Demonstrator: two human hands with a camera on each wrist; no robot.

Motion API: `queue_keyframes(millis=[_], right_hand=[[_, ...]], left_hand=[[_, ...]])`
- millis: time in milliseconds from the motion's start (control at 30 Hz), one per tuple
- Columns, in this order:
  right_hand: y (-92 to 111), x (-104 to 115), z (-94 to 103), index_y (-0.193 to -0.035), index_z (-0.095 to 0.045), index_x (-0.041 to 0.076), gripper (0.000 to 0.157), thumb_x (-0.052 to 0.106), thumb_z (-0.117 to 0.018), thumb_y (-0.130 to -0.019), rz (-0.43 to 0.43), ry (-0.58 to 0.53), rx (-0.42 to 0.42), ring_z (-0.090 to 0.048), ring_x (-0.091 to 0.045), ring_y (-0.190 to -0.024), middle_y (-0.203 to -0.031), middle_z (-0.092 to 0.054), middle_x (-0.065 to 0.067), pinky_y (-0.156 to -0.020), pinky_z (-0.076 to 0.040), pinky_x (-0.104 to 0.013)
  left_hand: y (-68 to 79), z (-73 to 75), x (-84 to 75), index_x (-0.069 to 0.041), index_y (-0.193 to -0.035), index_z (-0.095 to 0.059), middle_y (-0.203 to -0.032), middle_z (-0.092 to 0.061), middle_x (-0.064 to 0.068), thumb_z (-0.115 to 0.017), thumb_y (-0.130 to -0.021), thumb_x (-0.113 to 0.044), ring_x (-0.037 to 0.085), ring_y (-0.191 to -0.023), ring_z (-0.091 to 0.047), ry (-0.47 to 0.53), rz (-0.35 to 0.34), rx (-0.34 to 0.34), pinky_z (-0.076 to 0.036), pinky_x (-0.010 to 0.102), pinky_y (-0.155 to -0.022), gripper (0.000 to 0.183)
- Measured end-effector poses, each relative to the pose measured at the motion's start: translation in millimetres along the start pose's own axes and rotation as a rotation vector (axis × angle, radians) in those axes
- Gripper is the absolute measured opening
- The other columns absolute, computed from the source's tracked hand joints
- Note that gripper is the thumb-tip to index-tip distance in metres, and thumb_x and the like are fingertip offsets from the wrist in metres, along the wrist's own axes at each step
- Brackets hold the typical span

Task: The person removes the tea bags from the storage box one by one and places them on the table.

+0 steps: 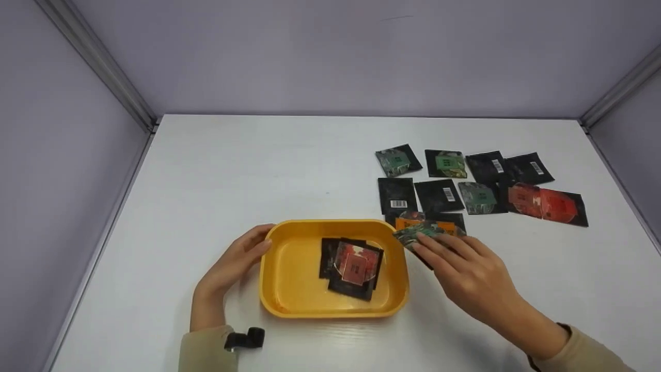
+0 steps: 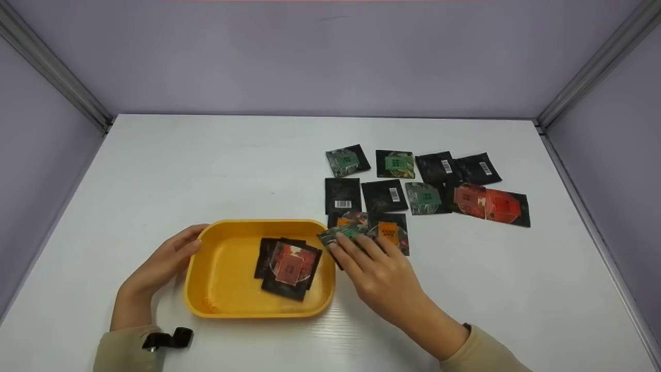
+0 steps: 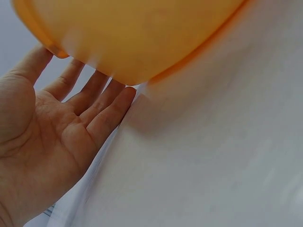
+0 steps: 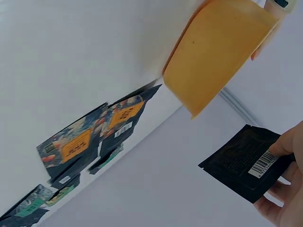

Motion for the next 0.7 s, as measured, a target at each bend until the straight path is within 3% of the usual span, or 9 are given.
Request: queue_keyframes(millis=[267,400,500,700], right_hand=[[24.9,-40.1,0.3,-0.114,-0.074,0.004,0.038,0.021,-0.041,-0.105,-0.097,0.073,0.049,-0.067,-0.033,-0.091,-0.112,-0.072,-0.011,-0.071,-0.054,-0.047],[39.5,-61.3,-2.0,-0.116,-0.073,0.002,0.028,0.009,-0.059,-0.093,-0.153,0.071,0.14,-0.066,-0.036,-0.094,-0.113,-0.071,-0.014,-0.075,-0.053,-0.05],[50.6,-75.6,-5.6,-0.118,-0.071,0.001,0.042,-0.004,-0.07,-0.076,-0.156,0.06,0.186,-0.064,-0.037,-0.095,-0.115,-0.071,-0.015,-0.077,-0.053,-0.052],[69.0,-98.8,-15.0,-0.12,-0.069,0.0,0.051,-0.012,-0.073,-0.071,-0.127,0.09,0.253,-0.064,-0.04,-0.093,-0.115,-0.07,-0.018,-0.077,-0.054,-0.055]], left_hand=[[-0.9,1.8,0.1,-0.012,-0.14,-0.052,-0.138,-0.056,0.006,-0.058,-0.102,-0.031,0.024,-0.125,-0.053,-0.01,0.005,-0.001,-0.041,0.043,-0.109,0.043],[-0.6,1.9,0.9,-0.012,-0.14,-0.052,-0.138,-0.056,0.006,-0.058,-0.102,-0.031,0.024,-0.125,-0.052,-0.012,0.011,-0.006,-0.04,0.044,-0.109,0.043],[0.0,1.4,1.4,-0.013,-0.139,-0.053,-0.138,-0.056,0.005,-0.059,-0.101,-0.031,0.023,-0.125,-0.052,-0.017,0.018,-0.014,-0.04,0.044,-0.11,0.042],[0.6,0.2,1.0,-0.012,-0.14,-0.051,-0.139,-0.055,0.006,-0.058,-0.102,-0.028,0.024,-0.126,-0.052,0.002,0.014,-0.006,-0.038,0.045,-0.111,0.042]])
Point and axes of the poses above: each hand's wrist, its own y-axis away from the middle knuckle, its own z-axis out of the back of the hand, x = y × z, the point moved 7 cm from there along -y, towards the middle knuckle
